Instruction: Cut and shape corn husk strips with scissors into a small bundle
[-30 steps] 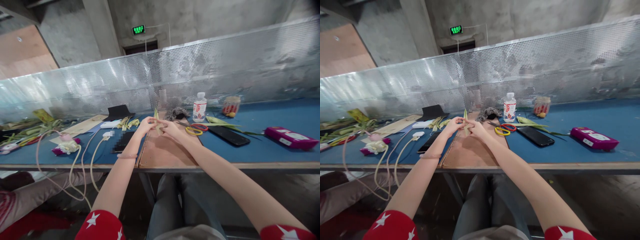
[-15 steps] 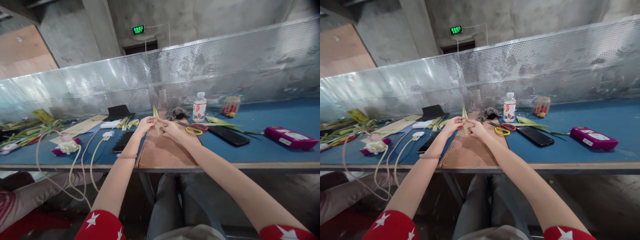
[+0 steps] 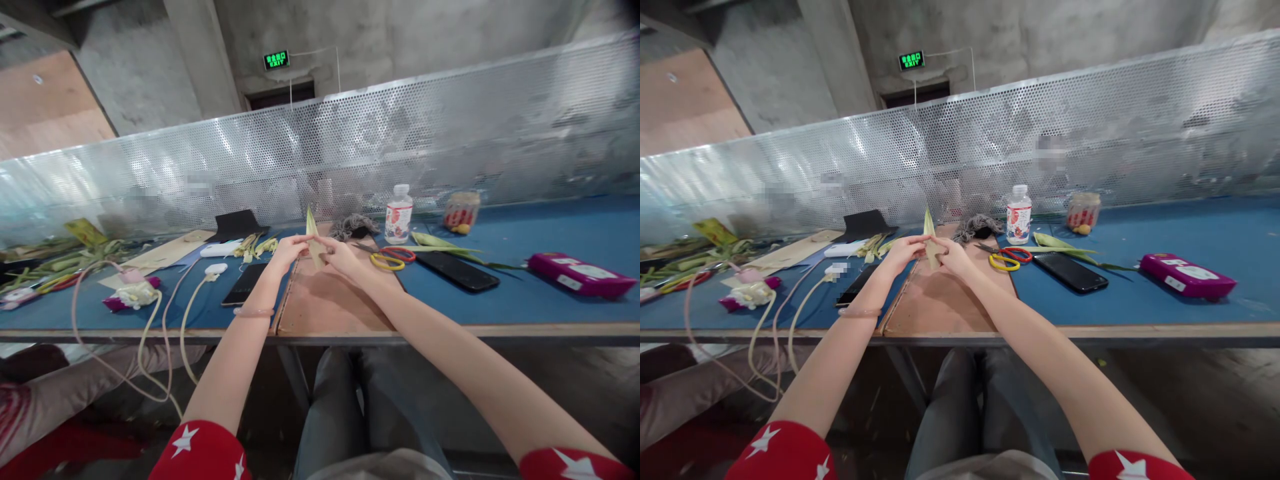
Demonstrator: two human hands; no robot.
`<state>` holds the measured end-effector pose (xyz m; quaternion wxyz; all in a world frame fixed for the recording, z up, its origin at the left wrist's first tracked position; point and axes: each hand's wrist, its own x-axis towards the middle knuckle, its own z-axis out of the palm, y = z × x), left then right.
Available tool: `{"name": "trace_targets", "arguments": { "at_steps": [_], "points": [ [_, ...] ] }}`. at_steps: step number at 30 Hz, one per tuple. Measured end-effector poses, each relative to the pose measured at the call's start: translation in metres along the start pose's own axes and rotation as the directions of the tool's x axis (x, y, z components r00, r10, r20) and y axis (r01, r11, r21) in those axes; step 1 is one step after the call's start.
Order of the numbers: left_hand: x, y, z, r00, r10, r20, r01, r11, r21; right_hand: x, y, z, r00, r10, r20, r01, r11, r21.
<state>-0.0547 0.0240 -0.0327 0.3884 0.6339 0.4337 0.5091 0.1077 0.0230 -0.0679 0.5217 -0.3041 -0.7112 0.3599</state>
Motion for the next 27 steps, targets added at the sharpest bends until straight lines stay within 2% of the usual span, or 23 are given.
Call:
{"name": "trace_targets", "arguments": {
  "at_steps": [8,17,27],
  "points": [
    [0.0,-0.003,0.001,0.991,0.134,0.026,-0.136,0.984,0.111,0.001,-0.002,0.0,0.995,-0.099,-0.009,0.099,0.993,-0.059],
    [-0.001,-0.002,0.002,0.99,0.117,0.073,-0.127,0.982,0.143,-0.003,0.002,0.002,0.989,-0.145,-0.002,0.144,0.985,-0.09],
    [0.004,-0.007,-0.001,0.978,0.122,0.169,-0.131,0.99,0.045,0.007,0.014,0.001,0.977,-0.21,-0.028,0.206,0.973,-0.105]
  ]
}}
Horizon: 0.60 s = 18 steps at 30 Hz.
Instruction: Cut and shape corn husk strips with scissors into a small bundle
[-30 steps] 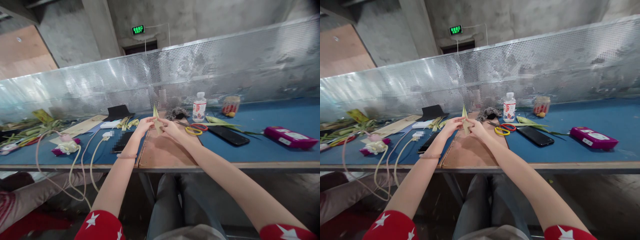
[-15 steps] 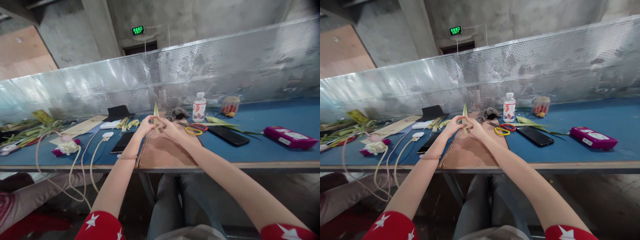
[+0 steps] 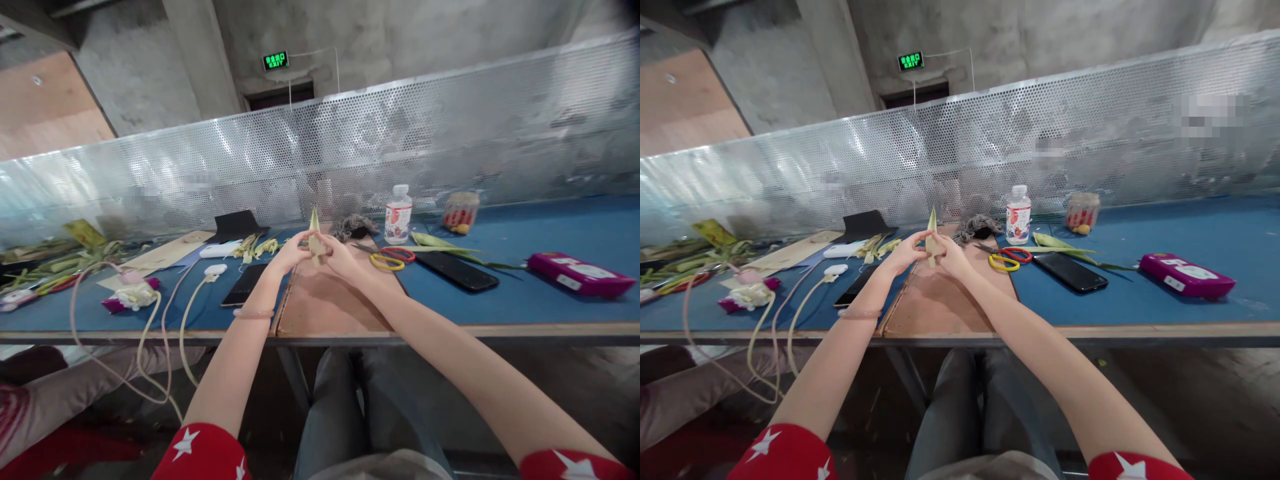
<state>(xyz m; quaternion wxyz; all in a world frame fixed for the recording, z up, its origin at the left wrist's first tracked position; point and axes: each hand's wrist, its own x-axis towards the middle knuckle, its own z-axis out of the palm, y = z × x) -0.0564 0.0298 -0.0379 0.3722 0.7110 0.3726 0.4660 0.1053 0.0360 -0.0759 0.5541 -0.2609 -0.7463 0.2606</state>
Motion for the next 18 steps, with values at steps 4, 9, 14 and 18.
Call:
{"name": "trace_targets", "arguments": {
  "at_steps": [4,9,14,18],
  "points": [
    [-0.0008,0.001,-0.0001,1.0,0.006,0.03,-0.005,0.999,-0.032,-0.0003,0.0029,-0.0005,1.0,0.003,-0.014,-0.003,1.0,-0.001],
    [-0.0006,0.0005,0.0001,0.999,0.018,0.047,-0.016,0.999,-0.044,-0.0011,0.0011,-0.0009,0.999,0.02,-0.051,-0.02,1.0,-0.004],
    [0.0006,-0.0029,-0.0009,1.0,0.012,0.019,-0.012,1.0,0.004,0.001,-0.002,-0.0011,0.997,0.035,-0.072,-0.035,0.999,0.002],
    [-0.0015,-0.0008,0.0009,1.0,-0.003,0.014,0.002,0.999,0.048,0.0016,-0.0021,-0.0032,0.996,0.041,-0.078,-0.04,0.999,0.01]
  ]
}}
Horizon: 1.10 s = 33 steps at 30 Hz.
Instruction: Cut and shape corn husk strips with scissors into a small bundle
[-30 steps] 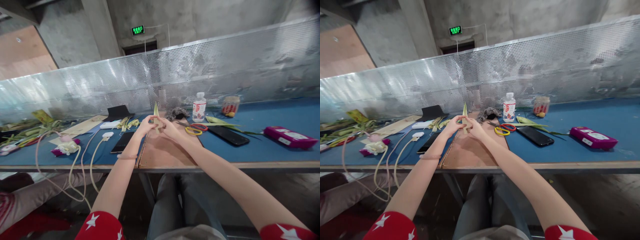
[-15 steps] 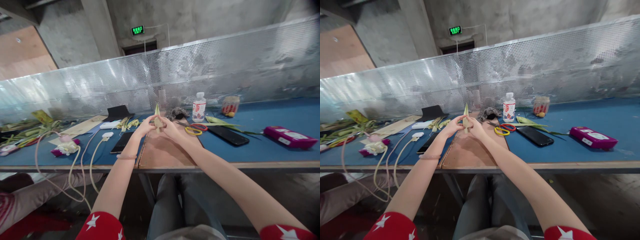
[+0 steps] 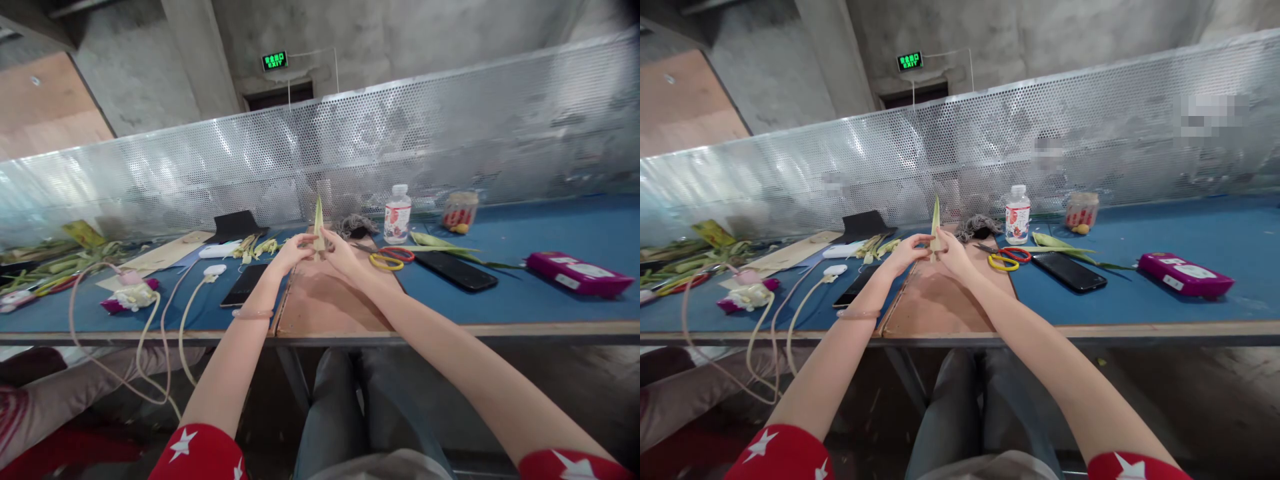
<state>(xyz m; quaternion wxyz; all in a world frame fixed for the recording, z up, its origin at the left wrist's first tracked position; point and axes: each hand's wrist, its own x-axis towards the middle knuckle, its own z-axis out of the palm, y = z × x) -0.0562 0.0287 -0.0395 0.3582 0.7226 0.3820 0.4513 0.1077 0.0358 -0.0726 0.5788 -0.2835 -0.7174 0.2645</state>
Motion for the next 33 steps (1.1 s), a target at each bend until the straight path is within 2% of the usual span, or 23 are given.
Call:
{"name": "trace_targets", "arguments": {
  "at_steps": [14,23,33],
  "points": [
    [-0.003,0.006,0.006,1.0,0.017,0.019,-0.018,0.999,0.046,0.0,-0.004,-0.004,0.998,0.06,0.011,-0.06,0.997,0.057],
    [-0.005,0.012,0.004,0.999,0.018,0.037,-0.016,0.999,-0.045,0.002,-0.002,-0.007,0.988,0.151,-0.032,-0.148,0.985,0.094],
    [-0.002,0.01,-0.003,0.997,0.005,0.071,0.006,0.988,-0.157,0.004,0.003,-0.008,0.982,0.186,-0.034,-0.18,0.974,0.135]
  ]
}}
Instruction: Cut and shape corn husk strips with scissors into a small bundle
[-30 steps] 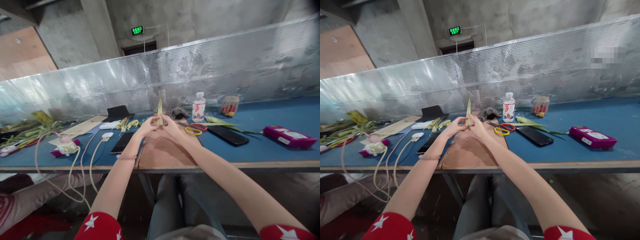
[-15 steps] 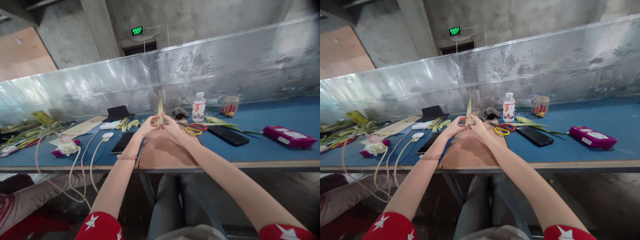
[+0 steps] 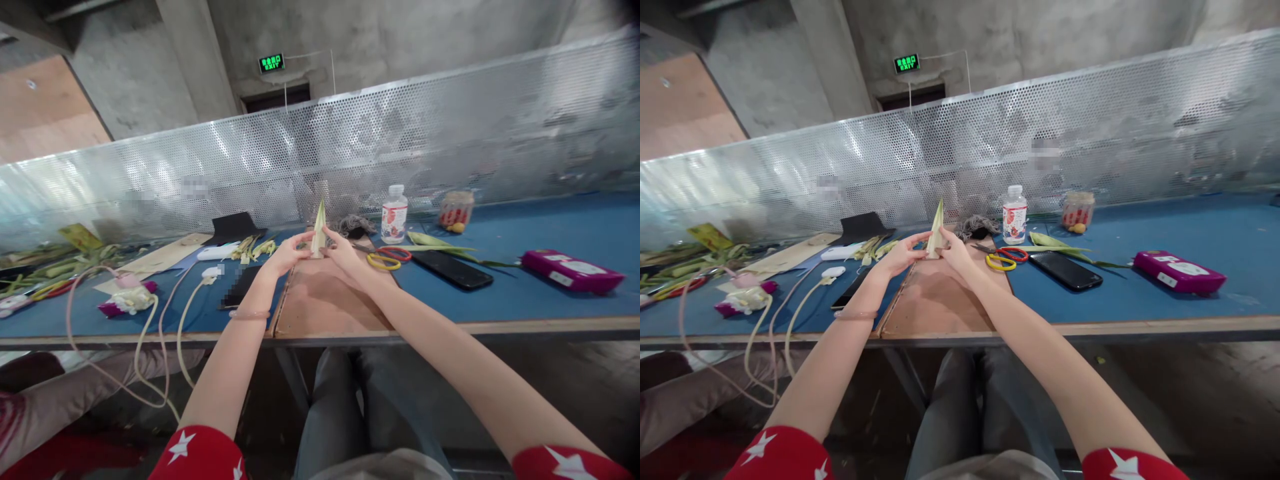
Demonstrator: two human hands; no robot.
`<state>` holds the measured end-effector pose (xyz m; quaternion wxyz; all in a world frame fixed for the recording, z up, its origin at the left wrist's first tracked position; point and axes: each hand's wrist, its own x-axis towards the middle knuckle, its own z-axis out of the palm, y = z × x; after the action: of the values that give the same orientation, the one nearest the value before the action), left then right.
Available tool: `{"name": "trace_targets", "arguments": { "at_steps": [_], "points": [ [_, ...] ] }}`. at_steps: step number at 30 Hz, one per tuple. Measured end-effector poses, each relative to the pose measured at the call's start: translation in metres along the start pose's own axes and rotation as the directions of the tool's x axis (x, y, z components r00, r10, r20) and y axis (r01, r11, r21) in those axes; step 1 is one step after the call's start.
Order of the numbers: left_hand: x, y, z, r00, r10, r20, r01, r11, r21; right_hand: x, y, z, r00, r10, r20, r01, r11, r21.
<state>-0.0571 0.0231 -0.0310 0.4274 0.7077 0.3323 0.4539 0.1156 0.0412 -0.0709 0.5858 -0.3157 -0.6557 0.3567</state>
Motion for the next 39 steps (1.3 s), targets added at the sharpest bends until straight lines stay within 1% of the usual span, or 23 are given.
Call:
{"name": "trace_targets", "arguments": {
  "at_steps": [4,8,12,15,20,26,30,35,39],
  "points": [
    [-0.002,0.003,0.001,1.0,-0.023,0.01,0.023,0.997,-0.076,0.001,-0.001,0.0,1.0,0.021,0.005,-0.021,1.0,0.016],
    [-0.002,0.004,0.001,0.999,-0.042,0.03,0.045,0.992,-0.115,0.001,-0.002,0.0,0.999,0.049,0.007,-0.049,0.998,0.029],
    [-0.001,0.0,-0.003,0.995,-0.098,0.032,0.101,0.992,-0.082,-0.002,-0.006,0.0,0.997,0.075,0.019,-0.075,0.996,0.041],
    [0.0,-0.002,-0.005,0.993,-0.117,0.02,0.118,0.991,-0.061,-0.007,-0.011,0.0,0.995,0.089,0.04,-0.091,0.994,0.058],
    [0.001,-0.004,-0.005,0.991,-0.131,-0.036,0.13,0.991,-0.02,-0.013,-0.021,0.002,0.995,0.088,0.054,-0.092,0.992,0.089],
    [0.004,-0.007,0.003,0.982,-0.105,-0.158,0.114,0.992,0.045,-0.011,-0.016,0.006,0.996,0.082,0.046,-0.086,0.993,0.078],
    [0.005,-0.008,0.005,0.974,-0.084,-0.211,0.103,0.991,0.082,-0.009,-0.011,0.008,0.996,0.078,0.045,-0.08,0.995,0.058],
    [0.005,-0.009,0.0,0.972,-0.058,-0.226,0.079,0.993,0.088,-0.008,-0.011,0.01,0.994,0.088,0.058,-0.091,0.994,0.056],
    [0.004,-0.008,-0.004,0.978,-0.045,-0.204,0.061,0.995,0.074,-0.008,-0.01,0.012,0.992,0.114,0.057,-0.118,0.991,0.068]
  ]
}}
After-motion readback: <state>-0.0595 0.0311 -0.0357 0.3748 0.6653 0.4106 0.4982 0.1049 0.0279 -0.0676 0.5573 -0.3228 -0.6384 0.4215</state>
